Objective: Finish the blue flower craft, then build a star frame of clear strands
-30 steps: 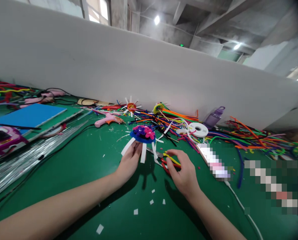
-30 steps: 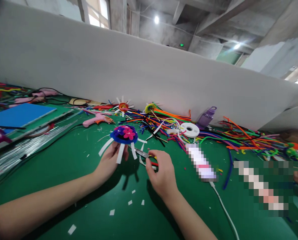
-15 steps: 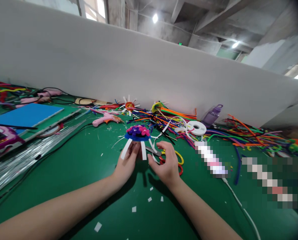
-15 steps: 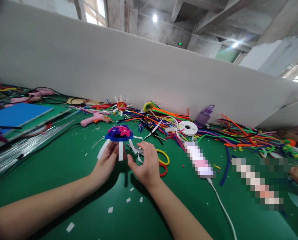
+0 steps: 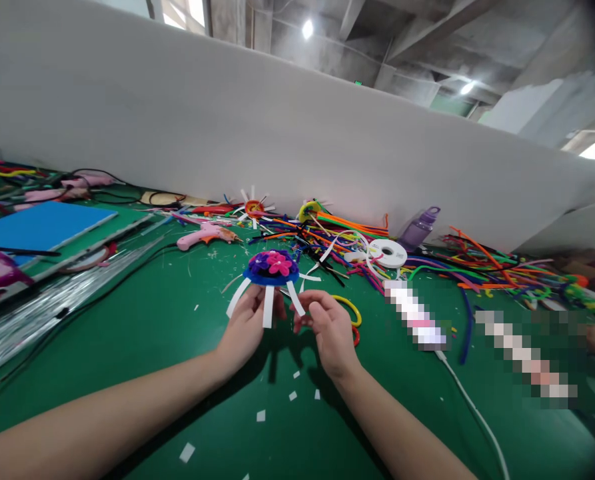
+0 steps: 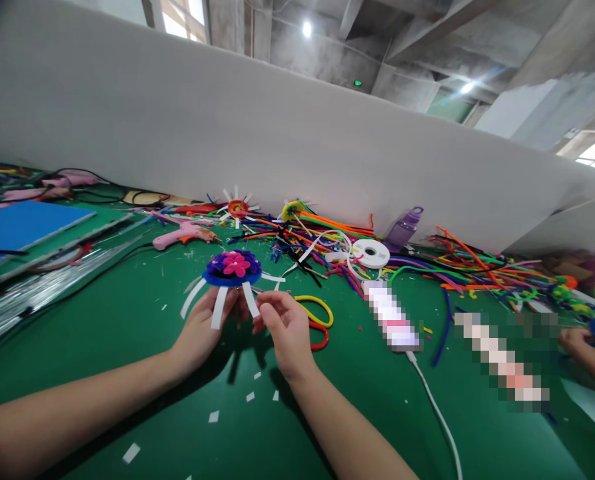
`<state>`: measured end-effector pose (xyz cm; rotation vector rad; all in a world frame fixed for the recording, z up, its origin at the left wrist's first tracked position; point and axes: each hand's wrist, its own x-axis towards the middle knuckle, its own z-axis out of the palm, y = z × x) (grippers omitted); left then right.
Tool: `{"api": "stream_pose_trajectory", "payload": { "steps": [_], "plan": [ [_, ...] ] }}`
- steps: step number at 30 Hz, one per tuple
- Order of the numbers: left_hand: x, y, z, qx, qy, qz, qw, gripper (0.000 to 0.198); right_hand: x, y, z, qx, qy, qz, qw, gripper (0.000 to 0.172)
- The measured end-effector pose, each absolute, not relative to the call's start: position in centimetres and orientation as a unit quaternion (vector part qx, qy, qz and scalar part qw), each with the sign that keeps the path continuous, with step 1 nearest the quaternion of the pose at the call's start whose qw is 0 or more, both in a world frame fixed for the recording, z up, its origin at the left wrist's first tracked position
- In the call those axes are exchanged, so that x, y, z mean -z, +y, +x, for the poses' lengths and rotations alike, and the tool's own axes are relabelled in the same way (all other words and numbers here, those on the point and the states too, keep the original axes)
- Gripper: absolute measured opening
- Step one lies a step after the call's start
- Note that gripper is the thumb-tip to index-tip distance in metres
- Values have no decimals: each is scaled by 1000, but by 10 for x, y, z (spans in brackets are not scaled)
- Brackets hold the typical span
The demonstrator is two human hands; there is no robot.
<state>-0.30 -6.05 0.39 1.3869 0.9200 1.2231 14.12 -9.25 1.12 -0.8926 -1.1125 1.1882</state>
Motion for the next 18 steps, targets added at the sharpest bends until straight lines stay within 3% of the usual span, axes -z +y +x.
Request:
{"api": "stream_pose_trajectory", "payload": {
  "steps": [6, 18],
  "plan": [
    [7, -57, -3, -511, 362, 567, 535, 16, -15, -92, 140, -662, -383, -327, 556, 26],
    [0, -65, 4, -493, 347, 526, 599, 21, -6, -93, 146, -678, -399, -311, 533, 18]
  ]
}}
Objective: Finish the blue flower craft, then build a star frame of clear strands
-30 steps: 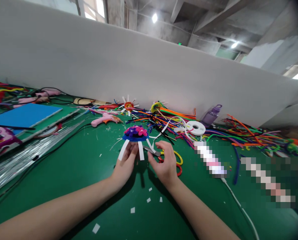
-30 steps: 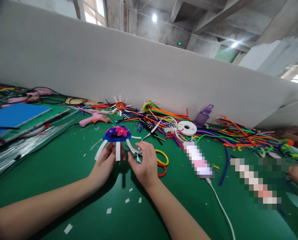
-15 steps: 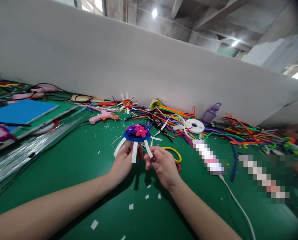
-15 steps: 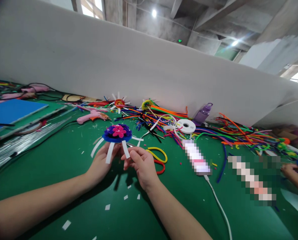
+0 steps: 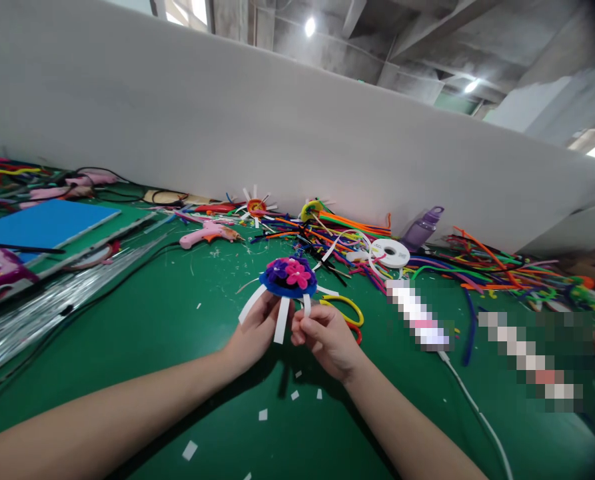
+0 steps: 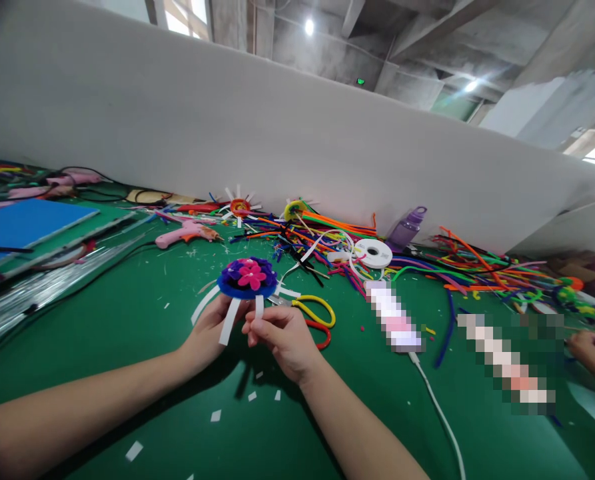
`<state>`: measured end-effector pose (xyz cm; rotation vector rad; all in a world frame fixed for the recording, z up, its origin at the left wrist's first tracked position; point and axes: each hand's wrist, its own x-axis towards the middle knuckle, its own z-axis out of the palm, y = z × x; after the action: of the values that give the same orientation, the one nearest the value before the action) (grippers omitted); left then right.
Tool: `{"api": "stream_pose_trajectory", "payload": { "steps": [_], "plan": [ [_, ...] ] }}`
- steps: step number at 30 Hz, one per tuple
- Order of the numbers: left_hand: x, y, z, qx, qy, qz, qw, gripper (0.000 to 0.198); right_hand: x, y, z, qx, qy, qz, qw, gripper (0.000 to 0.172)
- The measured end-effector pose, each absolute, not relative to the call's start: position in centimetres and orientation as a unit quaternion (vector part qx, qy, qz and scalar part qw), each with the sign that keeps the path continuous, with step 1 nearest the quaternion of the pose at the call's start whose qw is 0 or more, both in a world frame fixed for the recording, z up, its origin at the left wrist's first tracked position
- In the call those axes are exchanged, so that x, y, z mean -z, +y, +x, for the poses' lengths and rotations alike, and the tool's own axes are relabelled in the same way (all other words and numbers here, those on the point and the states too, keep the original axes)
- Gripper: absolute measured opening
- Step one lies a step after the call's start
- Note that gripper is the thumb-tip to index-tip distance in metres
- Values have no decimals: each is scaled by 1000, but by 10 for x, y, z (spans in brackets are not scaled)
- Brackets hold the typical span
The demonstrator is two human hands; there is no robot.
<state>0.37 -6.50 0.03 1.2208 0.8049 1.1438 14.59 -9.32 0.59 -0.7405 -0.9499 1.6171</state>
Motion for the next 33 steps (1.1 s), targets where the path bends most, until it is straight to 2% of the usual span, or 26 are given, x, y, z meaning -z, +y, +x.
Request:
{"api": "stream_pose_trajectory", "payload": {
  "steps": [7, 12, 16, 18, 20, 23, 25, 28, 33],
  "plan": [
    [2, -64, 4, -504, 335, 545, 580, 24, -7, -94, 149, -670, -417, -301, 535, 21],
    [-1, -64, 7, -516, 329, 554, 565, 16, -9, -92, 152, -661, -420, -280, 555, 26],
    [-1, -60, 5, -512, 334, 563, 556, 11, -11, -93, 155, -612, -498, -338, 513, 41],
    [-2, -58, 4, -512, 339, 575, 541, 12, -12, -96, 159, -497, -567, -420, 506, 49],
    [-4, -56, 4, -520, 348, 585, 516, 16, -14, -99, 164, -274, -624, -505, 530, 48],
    [-7, -52, 7, -553, 373, 571, 478, 21, -17, -102, 173, 71, -684, -495, 532, 23],
    [-6, -50, 8, -565, 378, 564, 469, 21, -17, -101, 177, 200, -721, -444, 493, 8],
    [0, -49, 7, -559, 364, 578, 470, 17, -17, -98, 178, 288, -748, -414, 432, 21],
    [9, -47, 5, -550, 350, 574, 495, 17, -16, -91, 170, 300, -764, -403, 405, 32]
  ]
}}
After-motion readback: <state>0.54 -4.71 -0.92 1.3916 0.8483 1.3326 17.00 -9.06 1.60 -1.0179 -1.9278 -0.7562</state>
